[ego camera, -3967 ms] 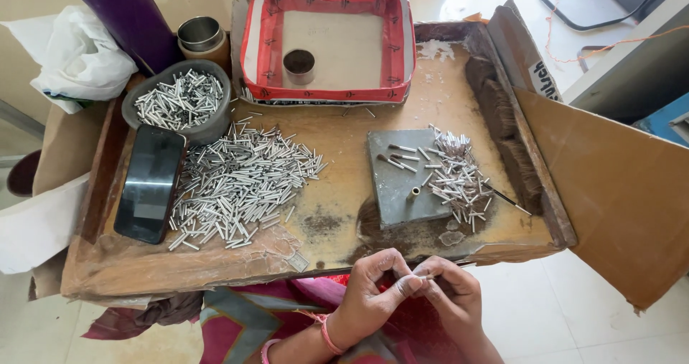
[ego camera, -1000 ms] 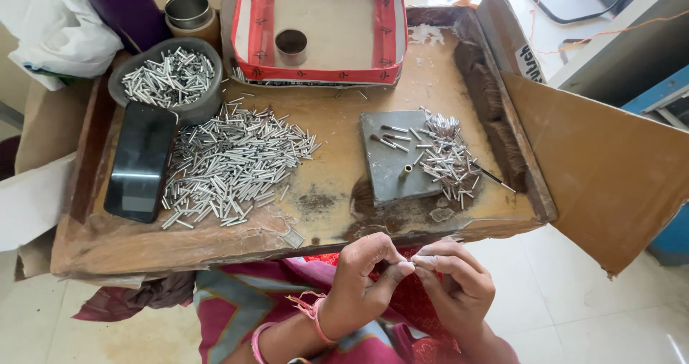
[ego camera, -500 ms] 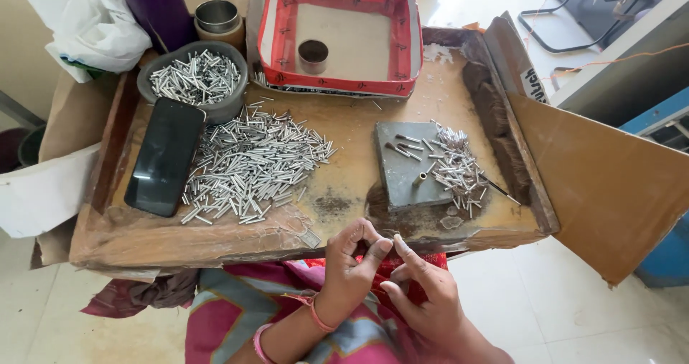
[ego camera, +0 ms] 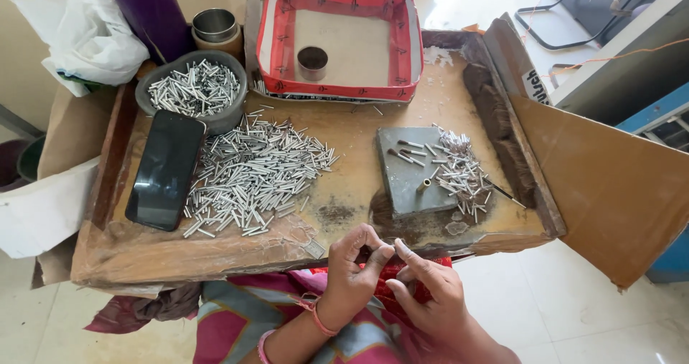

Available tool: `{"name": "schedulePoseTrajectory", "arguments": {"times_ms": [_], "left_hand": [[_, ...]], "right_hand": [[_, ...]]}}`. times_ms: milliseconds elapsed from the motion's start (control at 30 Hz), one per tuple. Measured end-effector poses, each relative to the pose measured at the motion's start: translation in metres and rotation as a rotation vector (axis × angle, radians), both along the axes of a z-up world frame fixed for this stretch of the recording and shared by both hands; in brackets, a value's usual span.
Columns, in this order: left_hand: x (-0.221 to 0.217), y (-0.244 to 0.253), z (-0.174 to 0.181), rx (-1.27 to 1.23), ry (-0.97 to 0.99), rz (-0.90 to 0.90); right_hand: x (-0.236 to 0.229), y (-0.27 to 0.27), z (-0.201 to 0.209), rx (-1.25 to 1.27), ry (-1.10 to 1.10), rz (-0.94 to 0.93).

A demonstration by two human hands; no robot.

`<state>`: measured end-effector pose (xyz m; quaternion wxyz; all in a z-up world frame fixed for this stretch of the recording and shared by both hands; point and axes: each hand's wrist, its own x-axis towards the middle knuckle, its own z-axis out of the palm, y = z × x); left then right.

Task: The person sits at a low workbench covered with piles of small metal pins and picks up pins one at a time, working each pin into a hole in a metal plate mounted on the bench. They occasionally reach into a bowl of pins and continue inserting pins into the plate throughout the episode.

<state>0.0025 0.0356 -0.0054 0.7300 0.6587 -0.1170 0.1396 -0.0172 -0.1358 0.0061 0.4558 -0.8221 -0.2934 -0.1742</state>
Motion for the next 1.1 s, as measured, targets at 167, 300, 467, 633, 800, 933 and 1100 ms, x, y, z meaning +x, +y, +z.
{"name": "schedulePoseTrajectory", "arguments": {"times_ms": [167,300,467,633,800,933,1100], "left_hand": [[-0.002,0.003,0.004,0.089,0.003,-0.031],[-0.003,0.007,0.007,0.073,0.018,-0.166],[-0.001,0.012,0.008,0.133,-0.124,-0.222],[-0.002,0.011,0.008,0.153,-0.129,-0.264],[-0.003,0.006,0.007,0.157,-0.108,-0.257],[-0.002,0.001,0.009,0.208,-0.157,-0.191],[-0.003,-0.006,0.007,0.211,-0.136,-0.185]], "right_hand": [[0.001,-0.013,-0.009,0.075,-0.001,-0.031],[0.002,-0.025,-0.027,0.263,0.298,-0.051],[0.001,-0.03,-0.037,0.357,0.437,-0.012],[-0.002,-0.033,-0.045,0.46,0.524,0.067],[-0.002,-0.038,-0.052,0.493,0.561,0.051],[-0.001,-0.039,-0.057,0.525,0.58,0.067],[-0.005,-0.039,-0.068,0.525,0.625,0.075]]}}
